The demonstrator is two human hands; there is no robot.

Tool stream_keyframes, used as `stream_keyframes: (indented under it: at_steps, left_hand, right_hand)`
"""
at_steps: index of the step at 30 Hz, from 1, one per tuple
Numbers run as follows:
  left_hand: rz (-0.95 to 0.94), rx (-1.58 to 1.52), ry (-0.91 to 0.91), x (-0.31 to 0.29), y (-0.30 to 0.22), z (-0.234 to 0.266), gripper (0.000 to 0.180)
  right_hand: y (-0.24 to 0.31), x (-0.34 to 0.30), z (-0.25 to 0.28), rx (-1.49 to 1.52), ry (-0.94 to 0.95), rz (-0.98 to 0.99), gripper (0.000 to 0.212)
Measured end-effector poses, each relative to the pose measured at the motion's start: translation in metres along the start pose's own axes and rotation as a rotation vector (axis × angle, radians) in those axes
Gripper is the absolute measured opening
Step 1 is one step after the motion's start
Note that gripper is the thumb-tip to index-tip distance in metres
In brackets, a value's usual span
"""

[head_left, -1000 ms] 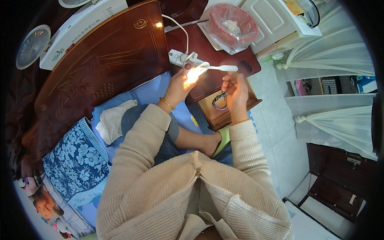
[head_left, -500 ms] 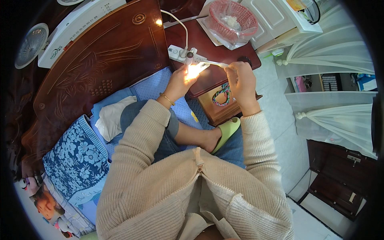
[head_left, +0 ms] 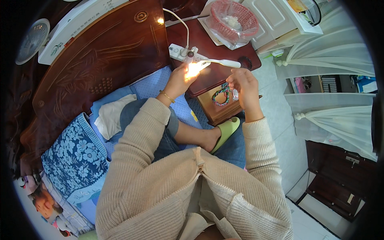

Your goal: The person assembles a white LED lamp by attaching the head to the base and inserting a bulb. They plug the lamp into a power strip to test it, then unplug it and coil the power cord. Finally, they move toward a wardrobe.

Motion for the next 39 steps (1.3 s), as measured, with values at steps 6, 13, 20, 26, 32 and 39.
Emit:
stream_keyframes:
  at_steps: [6, 13, 20, 26, 32, 39]
  left_hand:
    - [-0.061, 0.104, -0.032, -0.001, -0.010, 0.000, 0.034]
    - [-0.072, 0.122, -0.044, -0.001, -0.014, 0.002, 0.034]
    - [-0.064, 0.106, -0.036, 0.002, -0.009, 0.004, 0.033]
    - [0.027, -0.069, -0.001, 0.002, -0.001, 0.001, 0.028]
    - [0.085, -0.084, 0.005, 0.001, 0.006, -0.001, 0.027]
    - [0.127, -0.066, 0.036, 0.001, 0.007, -0.003, 0.029]
  right_hand:
    - [-0.024, 0.001, -0.012, 0.633, 0.345, -0.449, 0.056]
    - [-0.020, -0.008, -0.024, 0.837, 0.282, -0.550, 0.029]
    - [-0.019, -0.009, -0.018, 0.622, 0.195, -0.393, 0.012]
    - [-0.021, -0.006, -0.023, 0.446, 0.167, -0.220, 0.018]
    - [-0.012, -0.004, -0.020, 0.089, 0.078, 0.015, 0.023]
    - [0.001, -0.008, -0.018, -0.397, -0.028, 0.316, 0.018]
Point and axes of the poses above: each hand's wrist, its own x-axis towards the middle knuckle, its own z-axis out of the back of the hand, y = z × x, the point moved 7 cm from there along x, towards the middle knuckle, and after that the axes turned 10 degrees about -x, right-handed, at the moved point
